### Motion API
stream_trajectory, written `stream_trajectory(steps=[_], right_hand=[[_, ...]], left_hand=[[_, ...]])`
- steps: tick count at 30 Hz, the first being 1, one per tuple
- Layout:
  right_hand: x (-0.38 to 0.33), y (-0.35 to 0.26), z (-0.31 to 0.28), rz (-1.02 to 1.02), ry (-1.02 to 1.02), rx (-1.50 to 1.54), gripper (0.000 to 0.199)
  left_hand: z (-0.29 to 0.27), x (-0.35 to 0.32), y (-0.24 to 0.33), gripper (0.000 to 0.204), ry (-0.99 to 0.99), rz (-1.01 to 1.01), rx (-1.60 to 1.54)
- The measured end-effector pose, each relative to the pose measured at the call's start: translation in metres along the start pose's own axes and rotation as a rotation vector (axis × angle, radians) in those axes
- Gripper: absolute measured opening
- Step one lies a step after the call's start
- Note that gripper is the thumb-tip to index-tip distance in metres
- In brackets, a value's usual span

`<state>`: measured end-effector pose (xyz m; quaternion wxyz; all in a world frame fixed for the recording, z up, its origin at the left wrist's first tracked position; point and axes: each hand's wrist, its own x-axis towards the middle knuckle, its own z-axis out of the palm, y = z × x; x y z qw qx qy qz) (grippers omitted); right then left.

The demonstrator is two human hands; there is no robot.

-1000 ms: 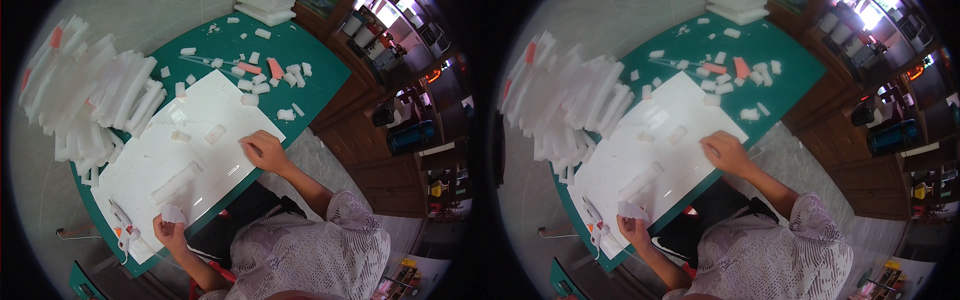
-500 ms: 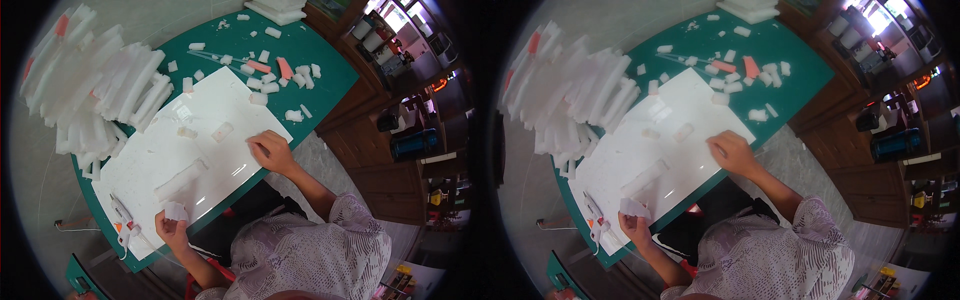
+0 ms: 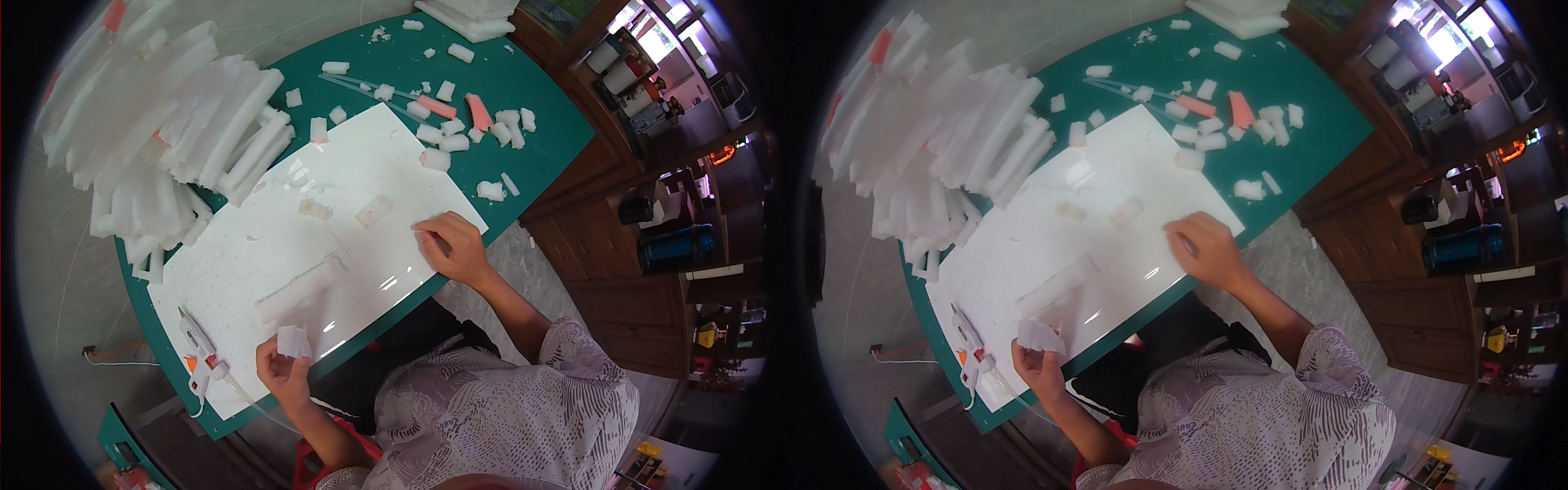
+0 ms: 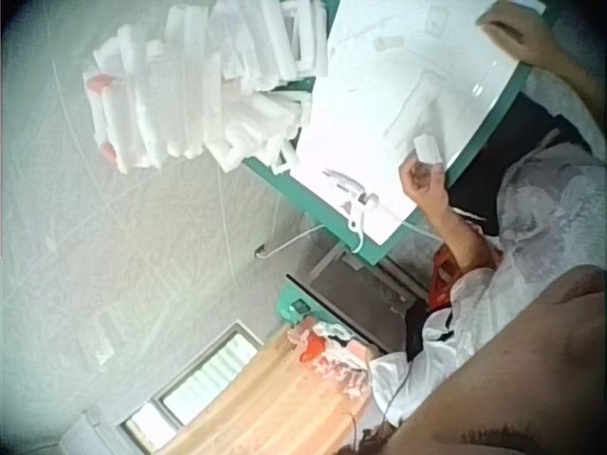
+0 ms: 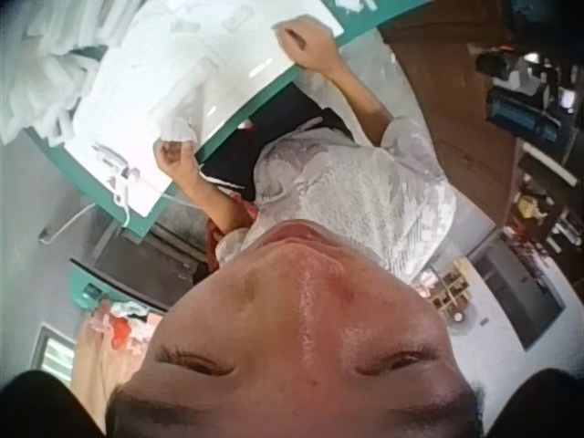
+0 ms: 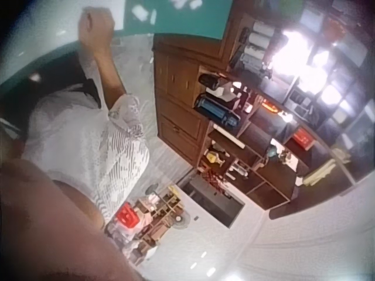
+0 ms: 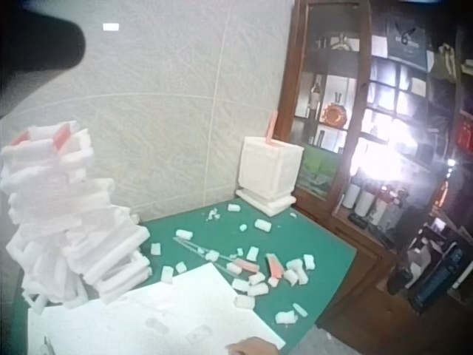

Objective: The person applies hot glue to foam pieces using a hot glue gun and joins the foam pieces together by hand.

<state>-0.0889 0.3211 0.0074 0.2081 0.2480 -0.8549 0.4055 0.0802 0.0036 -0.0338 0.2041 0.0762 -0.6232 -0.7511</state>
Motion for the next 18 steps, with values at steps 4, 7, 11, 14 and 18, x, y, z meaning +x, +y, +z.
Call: stream_trajectory(steps=[4,7,11,14,18], right_hand=[[0.0007,-0.0002,0.0005,-0.004,0.004,0.001,0.013],[0.0008,-0.0005,-0.0002,-0.006,0.007,-0.002,0.013],[-0.001,0.0017,0.0006,-0.005,0.005,-0.005,0.013],[-0.0016,0.0017,0.0008,0.0,0.004,-0.012,0.013],[-0.0016,0.0007,0.0006,0.004,0.0,0.001,0.013]], left_hand=[[0.0023,0.0001,0.002,0.047,0.006,-0.024,-0.094],[0.0019,0.0001,0.0023,0.047,-0.008,-0.03,-0.096],[0.0031,0.0007,0.002,0.048,-0.001,-0.025,-0.046],[0.0031,0.0006,0.0018,0.051,0.018,-0.013,0.012],[0.003,-0.0007,0.0019,0.051,0.028,-0.021,0.009]])
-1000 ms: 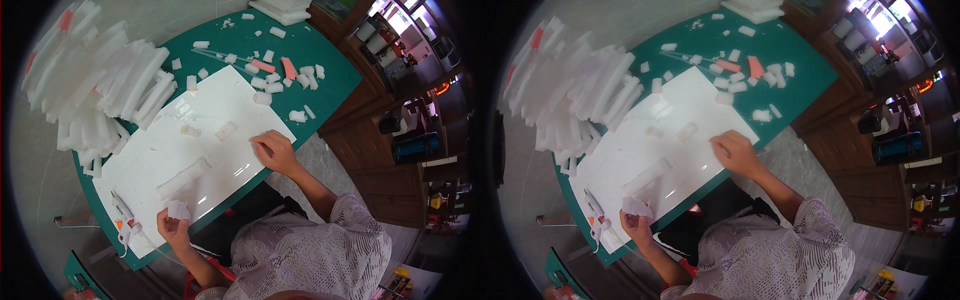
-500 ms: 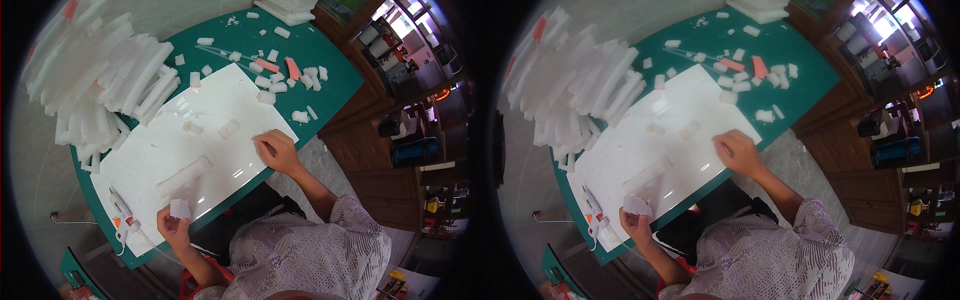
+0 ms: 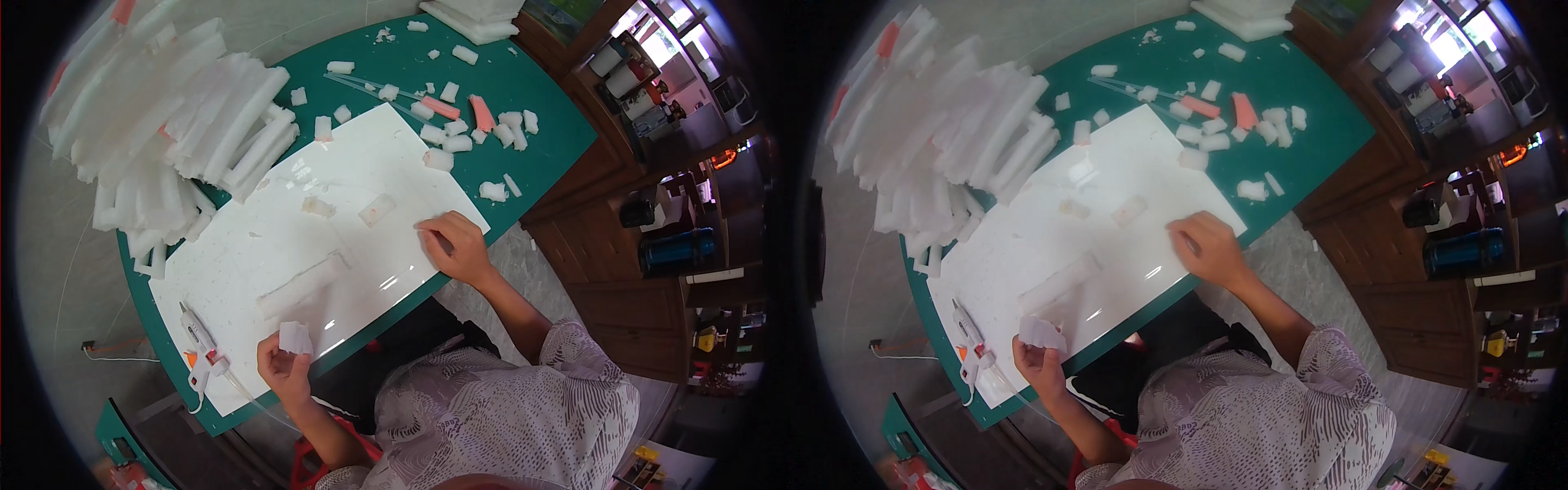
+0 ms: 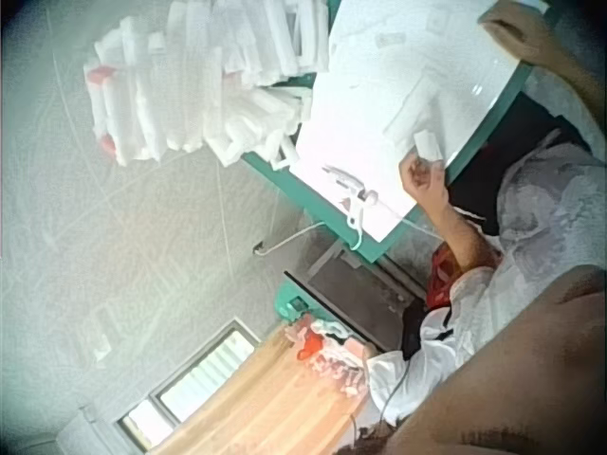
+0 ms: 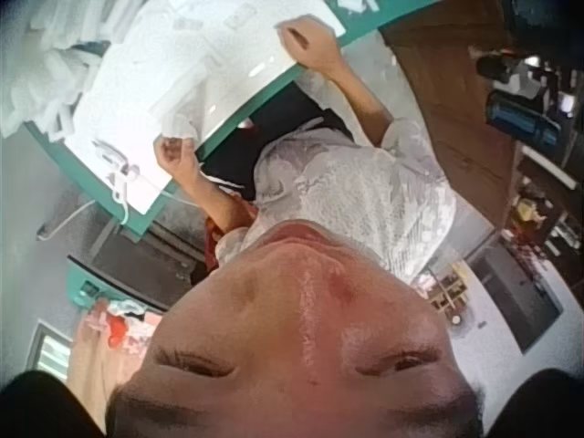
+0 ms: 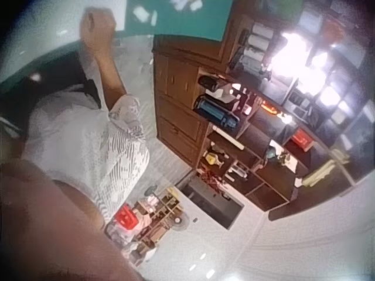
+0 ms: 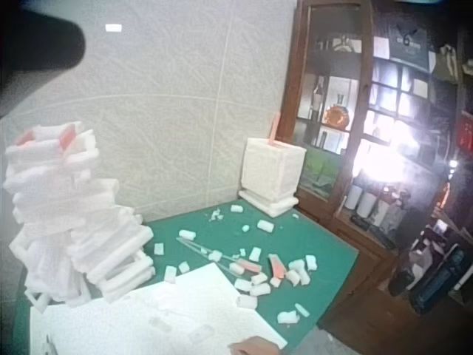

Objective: The person applies hot glue to foam pieces using a hot glue gun and joins the foam pieces together by hand.

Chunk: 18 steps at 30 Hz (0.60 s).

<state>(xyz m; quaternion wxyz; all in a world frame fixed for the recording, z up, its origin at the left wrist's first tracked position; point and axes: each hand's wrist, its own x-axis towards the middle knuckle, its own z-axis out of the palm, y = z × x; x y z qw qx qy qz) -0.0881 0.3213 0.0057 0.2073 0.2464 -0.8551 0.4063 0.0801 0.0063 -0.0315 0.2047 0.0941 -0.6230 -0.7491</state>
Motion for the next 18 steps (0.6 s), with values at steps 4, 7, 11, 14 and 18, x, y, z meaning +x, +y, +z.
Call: stream_trajectory(steps=[4,7,11,14,18], right_hand=[[-0.001,0.001,-0.001,0.018,-0.019,-0.006,0.014],[0.0,0.001,-0.001,-0.009,-0.001,0.0,0.014],[0.0,0.0,-0.002,-0.009,0.005,-0.006,0.015],[0.004,-0.004,-0.013,0.052,-0.051,0.053,0.016],[0.016,0.022,-0.045,0.242,0.036,-0.01,0.017]], left_hand=[[0.001,0.001,0.001,0.051,-0.014,0.004,-0.018],[-0.001,0.001,0.0,0.051,-0.02,0.01,-0.023],[-0.002,0.001,-0.003,0.052,-0.032,0.027,-0.024],[-0.002,0.001,-0.002,0.053,-0.039,0.027,-0.04],[0.006,0.002,0.005,0.044,-0.031,-0.004,-0.122]])
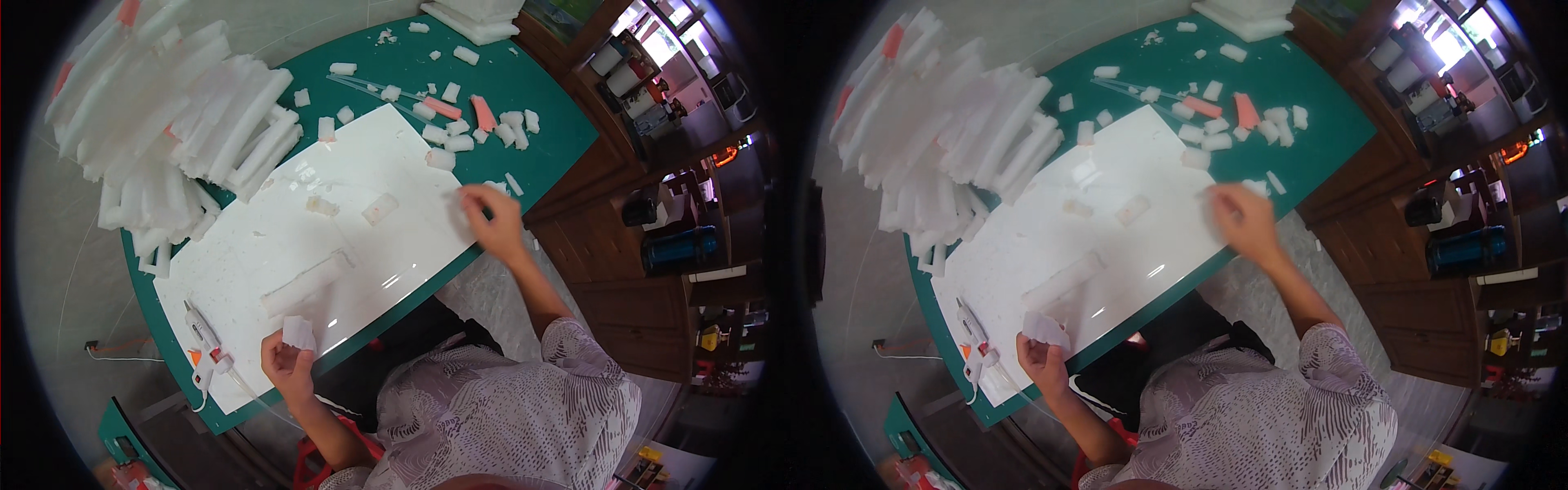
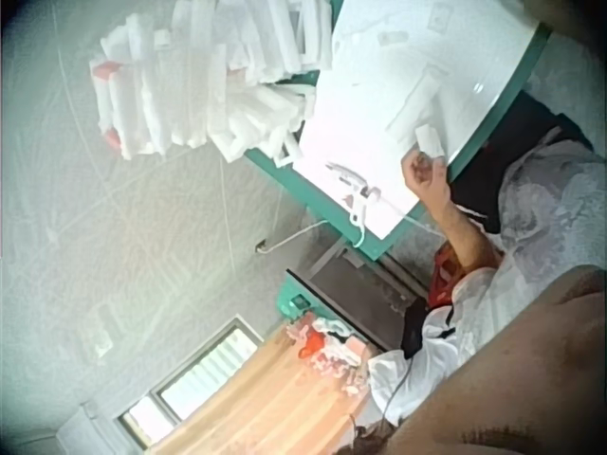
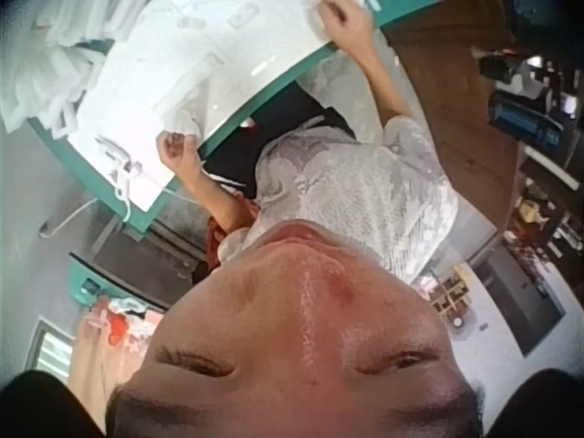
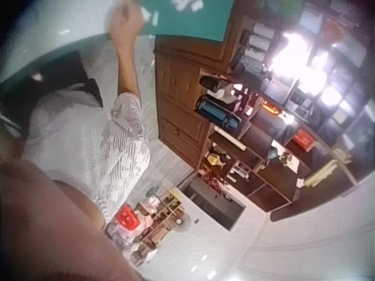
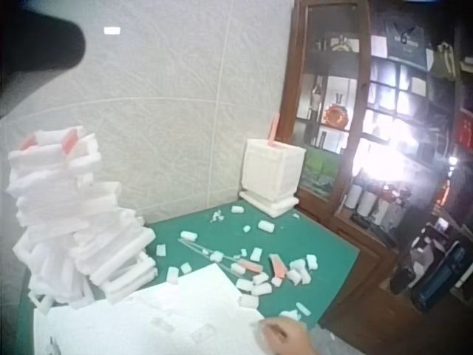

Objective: The person applies hot glue to foam pieces using a hot glue gun and joins the foam pieces together by hand.

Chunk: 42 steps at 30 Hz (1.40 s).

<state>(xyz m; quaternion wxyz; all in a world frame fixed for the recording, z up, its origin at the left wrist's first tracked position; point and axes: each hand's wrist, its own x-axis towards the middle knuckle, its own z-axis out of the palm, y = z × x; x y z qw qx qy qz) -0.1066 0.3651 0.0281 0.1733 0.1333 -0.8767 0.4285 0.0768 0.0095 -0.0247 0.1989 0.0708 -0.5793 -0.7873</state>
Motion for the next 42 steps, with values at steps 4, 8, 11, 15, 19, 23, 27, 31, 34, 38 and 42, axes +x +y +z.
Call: stream_trajectory(steps=[4,8,11,15,19,23,27,31,34,38,42], right_hand=[[0.039,0.052,-0.048,0.035,0.244,-0.278,0.023],[0.061,0.102,-0.067,0.071,0.224,-0.463,0.028],[0.068,0.114,-0.066,0.003,0.148,-0.546,0.035],[0.076,0.123,-0.064,0.019,0.172,-0.606,0.032],[0.08,0.122,-0.068,0.044,0.205,-0.586,0.029],[0.077,0.118,-0.074,0.062,0.23,-0.51,0.028],[0.074,0.114,-0.079,0.141,0.194,-0.302,0.029],[0.07,0.116,-0.083,0.162,0.132,-0.165,0.027],[0.068,0.12,-0.084,0.179,0.137,-0.119,0.025],[0.067,0.118,-0.082,0.155,0.138,-0.171,0.024],[0.065,0.109,-0.08,0.353,0.153,0.129,0.028]], left_hand=[[0.006,0.002,0.004,0.043,-0.006,0.011,-0.014],[0.004,0.002,0.002,0.042,-0.032,0.019,-0.024],[0.001,0.002,-0.003,0.04,-0.04,0.046,-0.033],[0.001,0.003,-0.004,0.039,-0.089,0.055,-0.084],[0.002,0.003,-0.001,0.039,-0.083,0.057,-0.071],[0.002,0.004,0.0,0.038,-0.087,0.063,-0.038],[0.003,0.004,0.0,0.045,-0.069,0.059,0.038],[0.0,0.002,-0.001,0.039,-0.082,0.059,-0.03],[0.0,0.002,-0.001,0.039,-0.075,0.049,-0.031],[0.001,0.001,0.0,0.039,-0.058,0.035,-0.032],[0.0,0.001,0.0,0.039,-0.059,0.04,-0.016]])
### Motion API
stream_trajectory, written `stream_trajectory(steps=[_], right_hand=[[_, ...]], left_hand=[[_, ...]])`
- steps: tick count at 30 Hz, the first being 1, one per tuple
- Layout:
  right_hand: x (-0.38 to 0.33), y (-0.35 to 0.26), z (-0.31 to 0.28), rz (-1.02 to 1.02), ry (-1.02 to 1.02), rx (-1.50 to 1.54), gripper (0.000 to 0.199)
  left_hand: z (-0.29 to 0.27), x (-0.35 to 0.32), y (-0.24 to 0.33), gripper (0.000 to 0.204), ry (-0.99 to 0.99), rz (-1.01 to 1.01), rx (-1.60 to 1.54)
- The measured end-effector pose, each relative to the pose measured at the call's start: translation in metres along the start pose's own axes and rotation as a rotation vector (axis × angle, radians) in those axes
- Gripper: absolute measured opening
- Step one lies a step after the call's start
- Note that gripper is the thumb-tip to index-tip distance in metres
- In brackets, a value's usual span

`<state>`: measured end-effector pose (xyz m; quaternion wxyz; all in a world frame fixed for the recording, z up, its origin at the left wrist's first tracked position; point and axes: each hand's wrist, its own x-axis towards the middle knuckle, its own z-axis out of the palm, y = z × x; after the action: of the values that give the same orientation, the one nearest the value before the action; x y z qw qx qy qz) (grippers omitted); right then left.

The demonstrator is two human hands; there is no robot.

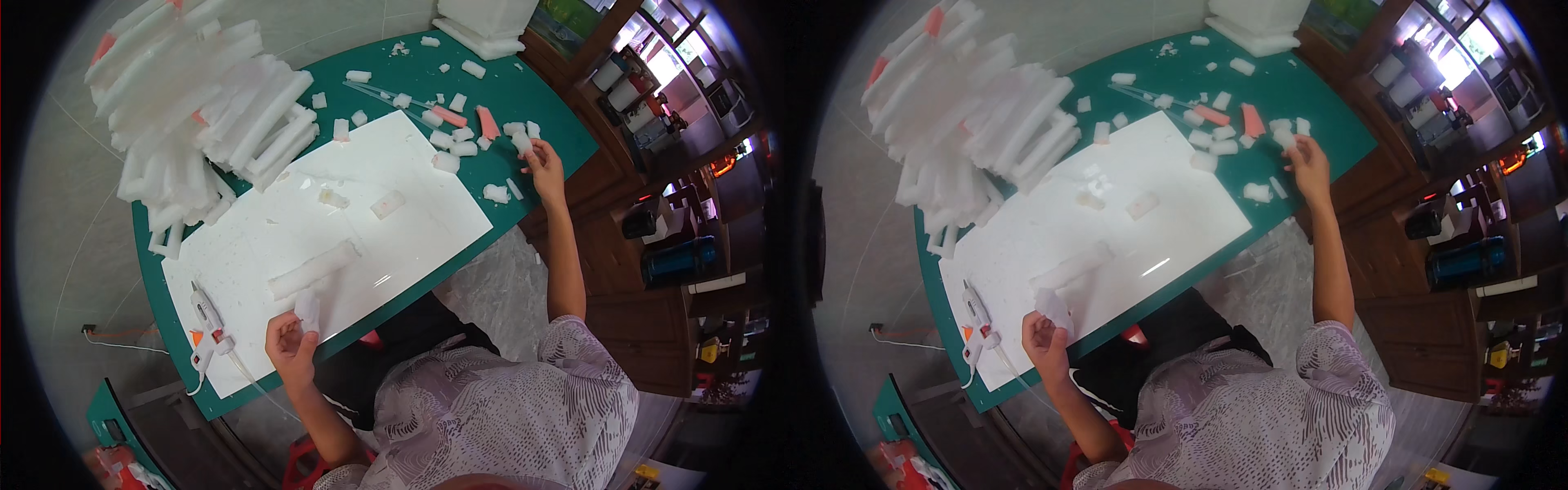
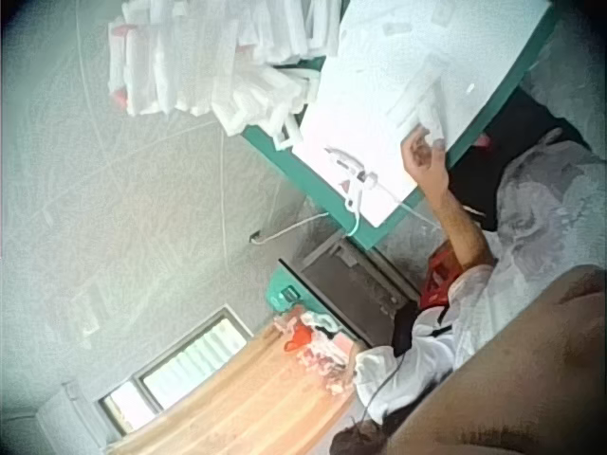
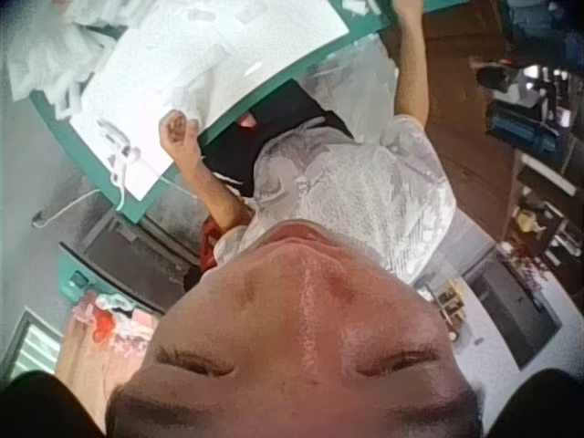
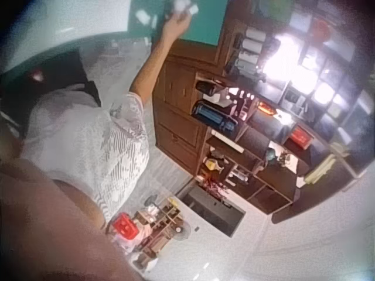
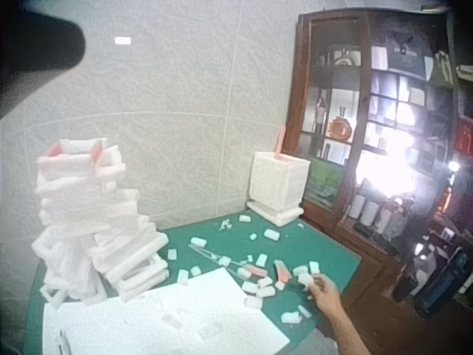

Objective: The person applies hot glue to foam pieces using a hot glue gun and joins the foam pieces together by hand.

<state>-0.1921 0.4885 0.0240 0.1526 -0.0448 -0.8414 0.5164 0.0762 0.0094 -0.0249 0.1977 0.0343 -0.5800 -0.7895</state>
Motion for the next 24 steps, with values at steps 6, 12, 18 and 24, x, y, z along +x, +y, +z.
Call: stream_trajectory(steps=[6,12,18,24], right_hand=[[-0.004,-0.004,0.004,0.027,-0.035,0.278,0.031],[-0.001,0.005,0.005,0.03,-0.088,0.271,0.03],[-0.002,0.007,0.01,0.018,-0.086,0.266,0.031],[-0.002,0.007,0.014,0.008,-0.069,0.235,0.033]], left_hand=[[0.002,0.001,0.001,0.039,-0.01,-0.006,-0.015],[0.002,0.0,0.001,0.04,-0.006,-0.013,-0.027],[0.001,0.0,0.001,0.04,-0.021,-0.008,-0.026],[0.002,0.001,0.002,0.039,-0.034,0.002,-0.045]])
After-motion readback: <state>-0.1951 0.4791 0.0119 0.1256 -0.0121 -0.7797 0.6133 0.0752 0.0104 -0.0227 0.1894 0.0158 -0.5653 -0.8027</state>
